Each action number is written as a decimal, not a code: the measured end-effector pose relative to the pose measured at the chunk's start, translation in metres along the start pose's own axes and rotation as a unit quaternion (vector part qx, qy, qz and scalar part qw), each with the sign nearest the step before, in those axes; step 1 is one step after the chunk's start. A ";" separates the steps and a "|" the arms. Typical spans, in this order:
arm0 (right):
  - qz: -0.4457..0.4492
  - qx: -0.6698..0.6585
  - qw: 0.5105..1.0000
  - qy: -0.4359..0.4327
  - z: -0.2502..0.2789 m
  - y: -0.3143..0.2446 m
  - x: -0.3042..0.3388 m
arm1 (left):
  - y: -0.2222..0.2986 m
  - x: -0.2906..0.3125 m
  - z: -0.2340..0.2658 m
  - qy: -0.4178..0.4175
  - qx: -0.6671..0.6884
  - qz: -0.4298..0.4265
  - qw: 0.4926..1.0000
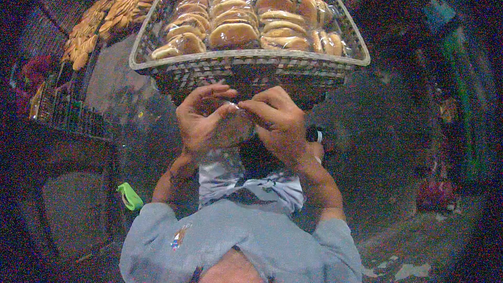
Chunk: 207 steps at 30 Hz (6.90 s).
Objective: The person picks up individual buns from a large crate, places them into clear plastic bags, and seals the bags using a handheld heat sealer. The sealed buns are then placed back into the crate.
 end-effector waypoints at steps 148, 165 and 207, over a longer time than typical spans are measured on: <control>0.168 0.157 0.971 0.059 0.076 0.187 -0.241 | -0.124 -0.273 -0.141 -0.312 -0.546 -0.155 0.762; -0.027 0.058 0.993 -0.103 0.057 0.234 -0.222 | -0.054 -0.317 -0.082 -0.151 -0.371 -0.175 0.899; -0.171 -0.218 0.899 0.340 0.107 0.082 0.066 | 0.018 -0.025 -0.148 -0.302 0.254 0.056 0.917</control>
Point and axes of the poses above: each hand's wrist, its own x-axis away from the middle knuckle, its own z-axis out of the back of the hand, y = z × x, the point moved 10 cm from there along -x, towards the middle knuckle, and after that the axes turned 7 degrees about x, right-handed, at the moved point
